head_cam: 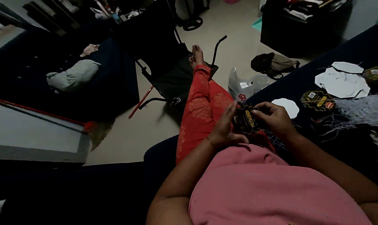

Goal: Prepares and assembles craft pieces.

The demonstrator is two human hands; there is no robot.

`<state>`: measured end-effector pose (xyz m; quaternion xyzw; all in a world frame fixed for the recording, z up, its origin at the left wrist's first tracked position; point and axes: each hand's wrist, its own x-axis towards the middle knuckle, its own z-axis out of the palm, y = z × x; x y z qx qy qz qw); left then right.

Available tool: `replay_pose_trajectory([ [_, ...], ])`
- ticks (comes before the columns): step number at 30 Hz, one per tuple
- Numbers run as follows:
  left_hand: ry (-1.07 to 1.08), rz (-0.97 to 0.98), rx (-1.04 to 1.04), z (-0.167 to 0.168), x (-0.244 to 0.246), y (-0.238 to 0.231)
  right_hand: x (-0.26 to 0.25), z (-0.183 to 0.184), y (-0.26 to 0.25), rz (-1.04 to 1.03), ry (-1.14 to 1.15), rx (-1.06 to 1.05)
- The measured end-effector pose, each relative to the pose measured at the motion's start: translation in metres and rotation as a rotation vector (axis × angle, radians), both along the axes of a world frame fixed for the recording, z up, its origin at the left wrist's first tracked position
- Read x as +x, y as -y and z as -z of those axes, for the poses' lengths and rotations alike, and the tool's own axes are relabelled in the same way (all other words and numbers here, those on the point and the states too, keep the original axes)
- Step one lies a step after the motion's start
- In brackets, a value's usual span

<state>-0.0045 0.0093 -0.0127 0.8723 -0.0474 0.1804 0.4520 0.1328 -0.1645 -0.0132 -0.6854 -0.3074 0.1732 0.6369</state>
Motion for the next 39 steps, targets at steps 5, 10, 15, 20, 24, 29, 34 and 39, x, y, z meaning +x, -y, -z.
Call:
replay_pose_trajectory([
  [5, -0.157, -0.240, -0.351, -0.009, 0.003, 0.007, -0.004, 0.004, -0.003, 0.091, 0.123, 0.006],
  [10, -0.112, -0.259, -0.303, -0.008, 0.001, 0.009, -0.002, 0.009, -0.002, 0.181, 0.504, 0.048],
  [15, -0.089, -0.290, -0.202, -0.010, 0.002, 0.010, -0.008, 0.016, -0.006, 0.096, 0.761, 0.040],
  [20, -0.006, -0.270, -0.164, -0.001, 0.002, 0.010, -0.013, 0.016, -0.010, 0.073, 0.832, -0.013],
  [24, 0.016, -0.280, -0.141, -0.001, 0.002, 0.009, -0.016, 0.015, -0.010, 0.027, 0.830, -0.046],
  [29, 0.031, -0.284, -0.089, 0.000, 0.002, 0.009, -0.014, 0.016, -0.012, 0.039, 0.811, -0.027],
  [34, 0.050, -0.275, -0.048, 0.002, 0.003, 0.009, -0.015, 0.016, -0.012, 0.036, 0.803, -0.014],
  [39, 0.071, -0.255, -0.054, 0.002, 0.003, 0.009, -0.014, 0.015, -0.012, 0.042, 0.815, -0.026],
])
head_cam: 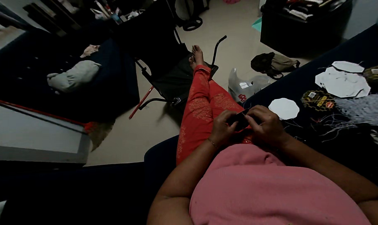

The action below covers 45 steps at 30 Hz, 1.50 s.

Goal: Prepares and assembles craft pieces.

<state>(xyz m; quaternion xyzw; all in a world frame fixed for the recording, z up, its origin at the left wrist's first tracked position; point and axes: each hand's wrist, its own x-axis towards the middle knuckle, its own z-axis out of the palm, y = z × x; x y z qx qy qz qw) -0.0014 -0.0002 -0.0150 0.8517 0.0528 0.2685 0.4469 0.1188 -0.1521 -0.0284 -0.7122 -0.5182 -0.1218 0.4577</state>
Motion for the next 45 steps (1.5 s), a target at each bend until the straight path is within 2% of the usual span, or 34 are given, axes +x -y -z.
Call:
replay_pose_trajectory([
  [12, -0.008, 0.049, 0.073, -0.002, -0.001, 0.000, -0.001, 0.001, 0.001, 0.020, -0.044, -0.018],
  [14, -0.019, 0.079, 0.006, -0.003, -0.001, -0.001, -0.001, 0.002, 0.001, 0.022, -0.031, -0.004],
  [18, -0.092, 0.085, -0.318, -0.008, -0.001, -0.002, -0.001, 0.002, 0.004, 0.003, -0.011, -0.001],
  [21, -0.181, 0.079, -0.439, -0.014, 0.000, -0.003, -0.003, -0.001, 0.006, -0.028, 0.011, -0.018],
  [29, -0.169, 0.129, -0.525, -0.018, 0.001, -0.001, -0.006, -0.003, 0.006, -0.060, 0.042, -0.009],
  [37, -0.261, 0.022, -0.431, -0.010, 0.003, -0.009, -0.002, -0.011, 0.009, -0.122, -0.028, 0.017],
  [41, -0.321, -0.010, -0.560, -0.009, 0.005, -0.012, 0.002, -0.024, 0.010, -0.160, -0.118, 0.120],
  [45, -0.334, 0.073, -0.677, -0.009, 0.005, -0.012, 0.004, -0.028, 0.009, -0.230, -0.216, 0.225],
])
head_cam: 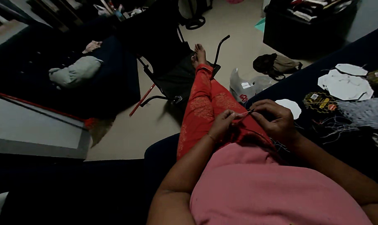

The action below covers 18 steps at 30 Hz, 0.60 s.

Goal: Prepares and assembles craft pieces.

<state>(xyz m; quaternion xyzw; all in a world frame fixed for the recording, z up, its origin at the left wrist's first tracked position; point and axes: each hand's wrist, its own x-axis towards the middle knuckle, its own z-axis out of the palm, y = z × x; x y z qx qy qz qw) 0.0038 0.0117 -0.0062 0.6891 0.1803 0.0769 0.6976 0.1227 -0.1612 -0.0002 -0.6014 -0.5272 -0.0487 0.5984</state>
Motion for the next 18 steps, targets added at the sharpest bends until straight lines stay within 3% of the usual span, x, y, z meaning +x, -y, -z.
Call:
replay_pose_trajectory([
  [8, 0.006, 0.074, -0.183, -0.002, -0.003, -0.008, 0.006, 0.001, 0.005, -0.106, -0.135, 0.072],
  [13, -0.014, -0.018, 0.029, 0.000, -0.011, -0.019, 0.014, 0.039, 0.002, -0.173, -0.304, -0.027],
  [18, -0.146, 0.030, 0.270, -0.002, -0.011, -0.024, 0.018, 0.069, -0.004, -0.080, -0.171, -0.389],
])
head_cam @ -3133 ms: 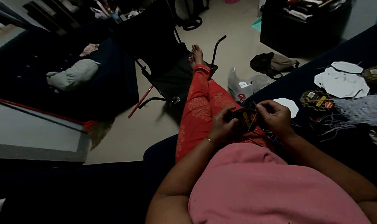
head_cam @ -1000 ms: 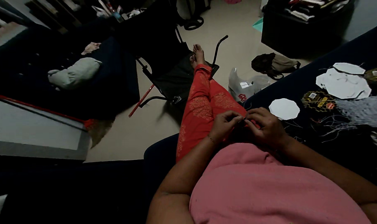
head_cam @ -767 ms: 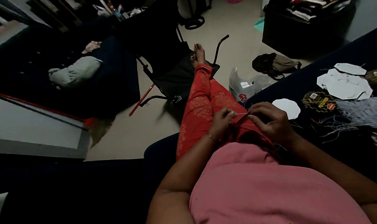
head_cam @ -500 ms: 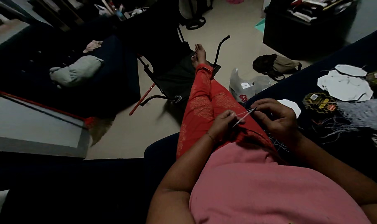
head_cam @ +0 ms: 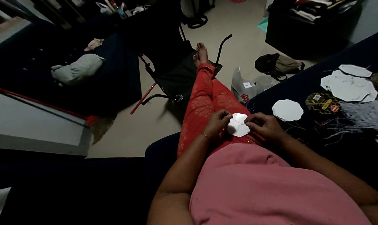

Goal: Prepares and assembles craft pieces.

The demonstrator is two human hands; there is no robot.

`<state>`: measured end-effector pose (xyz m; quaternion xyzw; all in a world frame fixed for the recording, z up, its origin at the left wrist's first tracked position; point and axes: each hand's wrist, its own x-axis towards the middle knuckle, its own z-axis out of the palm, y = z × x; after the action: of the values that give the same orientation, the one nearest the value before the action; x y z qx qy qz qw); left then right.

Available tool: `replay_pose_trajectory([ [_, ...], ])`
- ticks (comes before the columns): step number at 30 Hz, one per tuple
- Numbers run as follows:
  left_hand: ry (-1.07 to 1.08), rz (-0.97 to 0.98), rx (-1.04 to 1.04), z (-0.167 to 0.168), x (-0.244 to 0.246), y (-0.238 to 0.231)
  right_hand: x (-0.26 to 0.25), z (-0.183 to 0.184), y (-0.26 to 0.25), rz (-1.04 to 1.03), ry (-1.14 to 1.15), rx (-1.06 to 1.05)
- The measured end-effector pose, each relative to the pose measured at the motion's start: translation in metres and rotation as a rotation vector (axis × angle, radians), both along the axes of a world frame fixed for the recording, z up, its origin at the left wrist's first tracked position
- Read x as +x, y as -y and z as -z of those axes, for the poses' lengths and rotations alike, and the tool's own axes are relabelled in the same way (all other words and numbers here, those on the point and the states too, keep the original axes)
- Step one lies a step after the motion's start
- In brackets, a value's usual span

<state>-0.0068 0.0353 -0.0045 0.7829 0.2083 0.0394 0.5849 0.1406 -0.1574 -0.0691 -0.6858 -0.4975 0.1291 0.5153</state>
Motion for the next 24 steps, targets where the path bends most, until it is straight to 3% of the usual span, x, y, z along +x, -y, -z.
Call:
replay_pose_trajectory([
  [4, -0.053, 0.018, 0.096, 0.000, 0.000, 0.000, -0.007, -0.005, -0.005, 0.102, 0.159, -0.068],
  [16, 0.081, 0.016, 0.166, 0.012, 0.002, -0.001, -0.022, 0.002, -0.034, 0.084, 0.171, 0.076],
  [20, -0.160, -0.068, 0.233, 0.006, 0.002, -0.012, -0.017, 0.003, -0.031, 0.069, 0.154, -0.045],
  [24, -0.357, 0.025, 0.267, 0.005, 0.004, -0.012, -0.019, 0.005, -0.032, 0.035, 0.167, -0.070],
])
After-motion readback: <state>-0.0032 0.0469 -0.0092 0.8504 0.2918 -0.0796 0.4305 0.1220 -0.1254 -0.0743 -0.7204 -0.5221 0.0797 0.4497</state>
